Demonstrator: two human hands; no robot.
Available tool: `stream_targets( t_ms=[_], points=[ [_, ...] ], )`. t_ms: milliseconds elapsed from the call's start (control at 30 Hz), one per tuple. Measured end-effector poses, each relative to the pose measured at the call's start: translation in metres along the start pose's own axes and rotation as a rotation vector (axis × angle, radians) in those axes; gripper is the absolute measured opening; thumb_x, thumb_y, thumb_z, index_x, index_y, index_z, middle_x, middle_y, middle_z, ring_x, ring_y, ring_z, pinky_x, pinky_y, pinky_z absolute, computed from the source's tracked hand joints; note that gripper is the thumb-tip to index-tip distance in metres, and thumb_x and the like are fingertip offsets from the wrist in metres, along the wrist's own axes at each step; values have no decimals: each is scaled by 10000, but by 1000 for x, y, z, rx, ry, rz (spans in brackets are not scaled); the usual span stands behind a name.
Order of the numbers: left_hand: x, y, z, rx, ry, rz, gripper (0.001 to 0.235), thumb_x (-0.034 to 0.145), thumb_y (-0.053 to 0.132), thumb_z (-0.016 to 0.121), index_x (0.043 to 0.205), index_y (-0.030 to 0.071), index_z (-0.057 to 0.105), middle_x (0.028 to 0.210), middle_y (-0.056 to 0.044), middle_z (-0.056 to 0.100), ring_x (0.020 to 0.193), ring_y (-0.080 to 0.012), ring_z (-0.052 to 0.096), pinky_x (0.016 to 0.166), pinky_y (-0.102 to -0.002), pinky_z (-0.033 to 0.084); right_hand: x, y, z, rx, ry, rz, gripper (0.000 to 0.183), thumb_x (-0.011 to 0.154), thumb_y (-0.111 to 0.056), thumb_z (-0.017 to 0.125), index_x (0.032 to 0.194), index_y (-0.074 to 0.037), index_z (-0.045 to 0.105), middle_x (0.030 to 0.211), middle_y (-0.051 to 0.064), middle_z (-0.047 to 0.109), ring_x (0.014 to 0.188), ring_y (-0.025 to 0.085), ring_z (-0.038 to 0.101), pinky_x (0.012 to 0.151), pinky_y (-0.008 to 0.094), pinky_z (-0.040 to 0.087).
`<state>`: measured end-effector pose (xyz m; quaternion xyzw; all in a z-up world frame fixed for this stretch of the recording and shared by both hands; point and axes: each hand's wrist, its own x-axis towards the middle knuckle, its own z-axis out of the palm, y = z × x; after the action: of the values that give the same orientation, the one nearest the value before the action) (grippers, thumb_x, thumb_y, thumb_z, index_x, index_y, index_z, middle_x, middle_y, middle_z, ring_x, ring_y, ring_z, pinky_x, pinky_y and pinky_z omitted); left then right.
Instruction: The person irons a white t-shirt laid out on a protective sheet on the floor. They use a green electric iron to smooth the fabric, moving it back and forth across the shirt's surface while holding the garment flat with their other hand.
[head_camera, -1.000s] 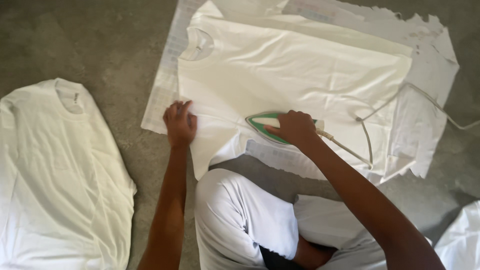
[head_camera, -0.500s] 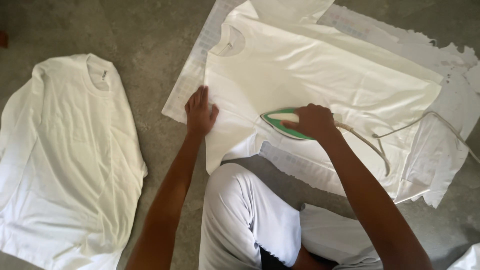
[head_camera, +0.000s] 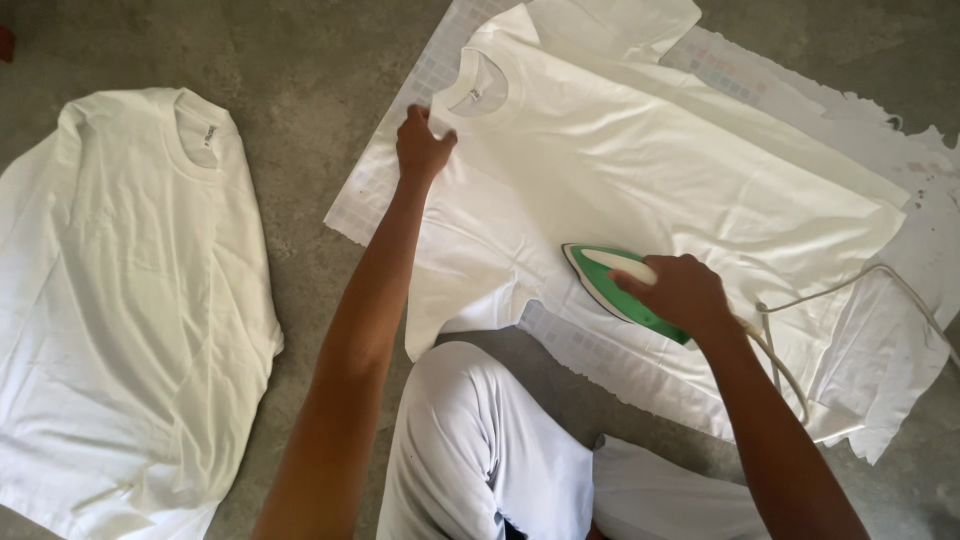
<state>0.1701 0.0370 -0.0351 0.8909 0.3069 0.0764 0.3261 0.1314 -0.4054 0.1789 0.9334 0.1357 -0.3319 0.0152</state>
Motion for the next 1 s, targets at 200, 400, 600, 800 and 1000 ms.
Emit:
stream_targets(
  t_ms=[200,400,600,800,1000],
  points=[
    [25,52,-32,-295,1,78,198,858,306,765,926,138,683,868,-2,690,772,-163,638,665,-371,512,3,27,-20,2,-33,44,721,924,-795,430,1077,-172,760,972,58,785,957,285,724,798,427,535],
    [58,95,-53,-625,73,407,210,919,210,809,1088,110,735,993,-18,784,905,-144,720,738,-280,614,7,43,-34,47,27,143,729,963,-775,472,779,-94,658,761,80,702,836,288,661,725,421,486],
    [79,111,-19,-565,210,550,244,941,306,811,1024,115,684,883,-5,699,820,-147,657,677,-340,516,8,44,-40,56,2,185,717,962,-769,464,884,-108,733,843,100,752,933,316,685,772,436,505],
    [84,95,19,-267,288,525,464,1018,253,771,1344,102,478,1273,-115,590,1160,-300,596,959,-436,520,11,44,-32,102,30,169,721,964,-778,461,827,-101,666,724,88,685,810,300,656,698,418,467],
    [-49,121,-31,-122,242,751,375,949,135,657,1307,99,551,1296,-161,573,1232,-368,538,1025,-503,477,3,44,-29,73,19,208,699,948,-778,460,999,-150,762,865,84,769,939,309,700,821,434,514]
  ],
)
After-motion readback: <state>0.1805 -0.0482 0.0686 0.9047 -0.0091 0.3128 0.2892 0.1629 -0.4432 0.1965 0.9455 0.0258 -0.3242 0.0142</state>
